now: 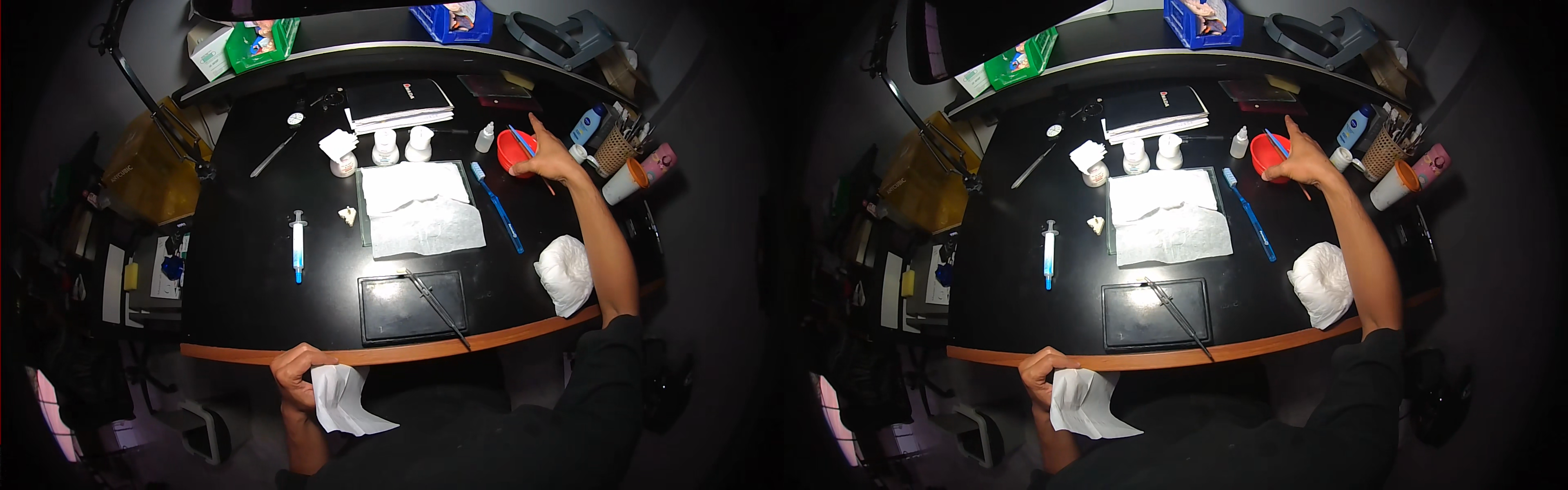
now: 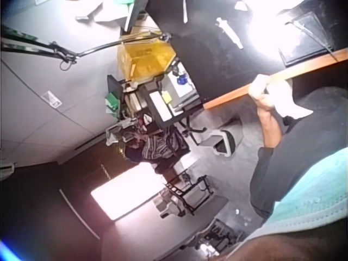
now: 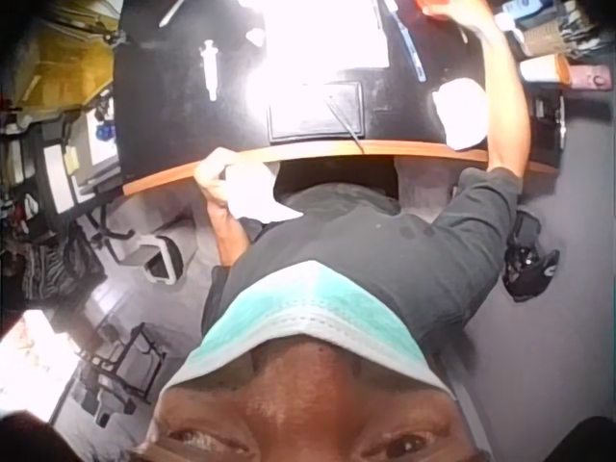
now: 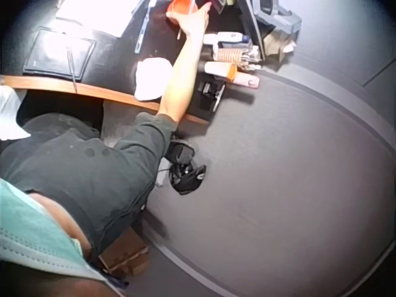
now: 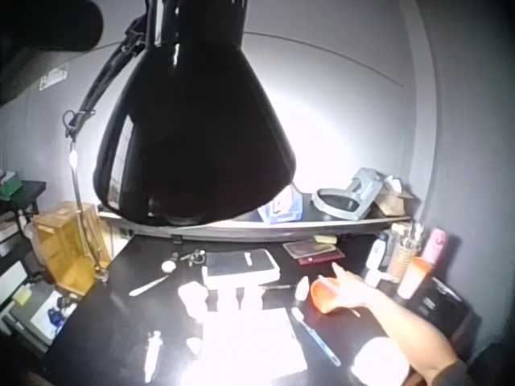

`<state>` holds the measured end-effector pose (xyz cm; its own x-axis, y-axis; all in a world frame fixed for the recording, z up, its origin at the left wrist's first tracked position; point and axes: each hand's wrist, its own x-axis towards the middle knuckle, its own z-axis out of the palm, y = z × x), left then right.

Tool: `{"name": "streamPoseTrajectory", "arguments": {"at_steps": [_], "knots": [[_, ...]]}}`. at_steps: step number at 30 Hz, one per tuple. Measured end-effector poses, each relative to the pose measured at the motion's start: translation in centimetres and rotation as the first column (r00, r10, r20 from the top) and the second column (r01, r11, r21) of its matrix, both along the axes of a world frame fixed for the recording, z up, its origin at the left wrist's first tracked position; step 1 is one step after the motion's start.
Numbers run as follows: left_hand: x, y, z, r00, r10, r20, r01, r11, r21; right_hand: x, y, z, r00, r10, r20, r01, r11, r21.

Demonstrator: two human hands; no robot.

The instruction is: Applying stains and glaze to a dental prosthetic using a palette and fine brush at a laboratory workbench.

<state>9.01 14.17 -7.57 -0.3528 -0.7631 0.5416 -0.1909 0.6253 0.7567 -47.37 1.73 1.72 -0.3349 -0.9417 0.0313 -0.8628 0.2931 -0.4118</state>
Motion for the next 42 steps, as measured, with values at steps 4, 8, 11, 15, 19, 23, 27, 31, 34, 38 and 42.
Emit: {"name": "streamPoseTrajectory", "arguments": {"at_steps": [4, 8, 11, 15, 19, 23, 27, 31, 34, 38, 42], "knots": [[0.2, 0.0, -0.1, 0.999, 0.004, 0.037, -0.005, 1.0, 0.026, -0.6, -0.5, -0.3, 1.0, -0.019, 0.003, 0.019, 1.0, -0.024], [0.1, 0.0, -0.2, 1.0, 0.006, 0.03, -0.006, 1.0, 0.023, -1.1, -0.8, -0.5, 1.0, -0.022, 0.021, 0.022, 1.0, -0.013], [0.0, 0.1, 0.3, 0.999, 0.012, 0.035, -0.013, 1.0, 0.008, -1.0, -0.8, -0.7, 1.0, -0.014, -0.016, 0.014, 1.0, -0.026], [0.1, 0.2, 0.1, 0.999, 0.016, 0.034, -0.017, 1.0, 0.011, -0.5, -0.3, -0.5, 0.999, 0.034, -0.039, -0.034, 0.999, -0.009], [0.0, 0.1, 0.1, 0.999, 0.018, 0.031, -0.019, 1.0, 0.013, 1.1, 2.9, 1.1, 0.99, 0.044, -0.134, -0.049, 0.998, -0.039], [-0.3, 0.1, -0.3, 0.999, 0.018, 0.032, -0.018, 1.0, -0.015, 2.8, 10.9, 4.3, 0.983, 0.092, -0.157, -0.13, 0.958, -0.257], [0.2, 0.5, -0.5, 0.999, 0.043, -0.007, -0.044, 0.997, -0.071, 5.8, 20.2, 7.0, 0.992, 0.117, -0.052, -0.125, 0.974, -0.19], [0.2, 0.6, -0.8, 0.999, 0.017, -0.048, -0.02, 0.998, -0.064, 7.0, 27.6, 4.5, 0.997, -0.038, 0.071, 0.043, 0.997, -0.068], [-0.1, 0.3, -0.6, 0.995, -0.023, -0.098, 0.018, 0.998, -0.053, 7.6, 29.5, 1.4, 0.986, -0.117, 0.117, 0.127, 0.988, -0.082], [-0.7, 0.0, -0.3, 0.988, -0.086, -0.129, 0.078, 0.995, -0.064, 7.2, 27.9, -1.2, 0.979, -0.181, 0.093, 0.193, 0.97, -0.149], [-1.7, 0.7, 0.2, 0.987, -0.065, -0.15, 0.054, 0.995, -0.079, 5.0, 24.1, -2.7, 0.968, -0.206, 0.141, 0.235, 0.943, -0.237]]}}
